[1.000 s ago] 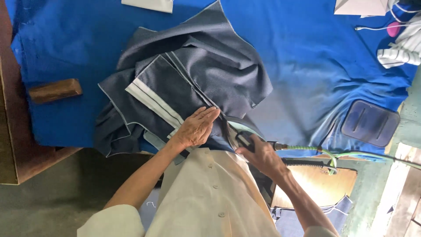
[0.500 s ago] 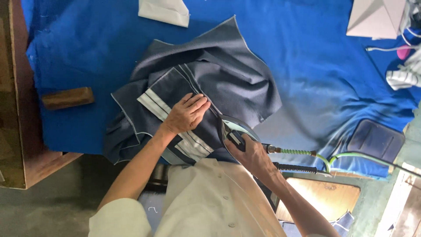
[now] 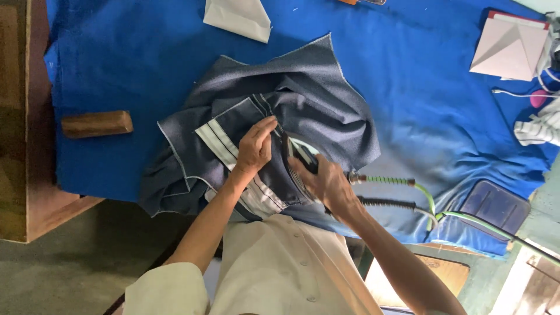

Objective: The person irons a dark gray fabric piece on a blue-covered worktable using a steam iron and a wooden pressing block. They repeatedly reposition the fabric, press seams and edges, and use the block to shape curved areas while applying steam throughout the process.

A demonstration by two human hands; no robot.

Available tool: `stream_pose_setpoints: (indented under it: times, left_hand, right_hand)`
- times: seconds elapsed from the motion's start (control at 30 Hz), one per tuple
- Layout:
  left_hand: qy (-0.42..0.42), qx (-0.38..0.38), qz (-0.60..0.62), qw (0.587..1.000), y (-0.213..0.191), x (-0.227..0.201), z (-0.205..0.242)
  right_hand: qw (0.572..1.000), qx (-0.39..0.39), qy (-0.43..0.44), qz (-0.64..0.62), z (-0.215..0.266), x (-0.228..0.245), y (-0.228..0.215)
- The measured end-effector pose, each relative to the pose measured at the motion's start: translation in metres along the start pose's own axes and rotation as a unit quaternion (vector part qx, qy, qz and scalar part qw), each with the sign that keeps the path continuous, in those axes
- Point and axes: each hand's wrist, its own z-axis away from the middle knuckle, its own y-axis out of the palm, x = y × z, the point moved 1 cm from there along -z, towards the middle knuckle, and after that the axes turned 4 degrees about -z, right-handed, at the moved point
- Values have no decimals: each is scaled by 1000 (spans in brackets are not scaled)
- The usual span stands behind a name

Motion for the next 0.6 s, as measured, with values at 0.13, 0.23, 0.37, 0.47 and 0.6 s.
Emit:
stream_pose_setpoints:
  times: [0.13, 0.23, 0.37, 0.47, 0.6]
  left_hand:
    - [-22, 6, 3, 1000, 0, -2, -1]
    - [-91, -1, 65, 994, -12, -16, -6]
    - [-101, -89, -4, 991, -28, -33, 11]
    - [-80, -113, -77, 987, -42, -47, 39]
    - [-74, -95, -105, 987, -60, -55, 79]
  right_hand:
    - [1000, -4, -20, 4, -1, 47, -16]
    - [1000, -14, -28, 3, -5, 50, -17]
    - [999, -19, -30, 7, -5, 46, -16]
    - [999, -18, -35, 13, -14, 32, -11]
    - [997, -40, -64, 10, -21, 23, -3]
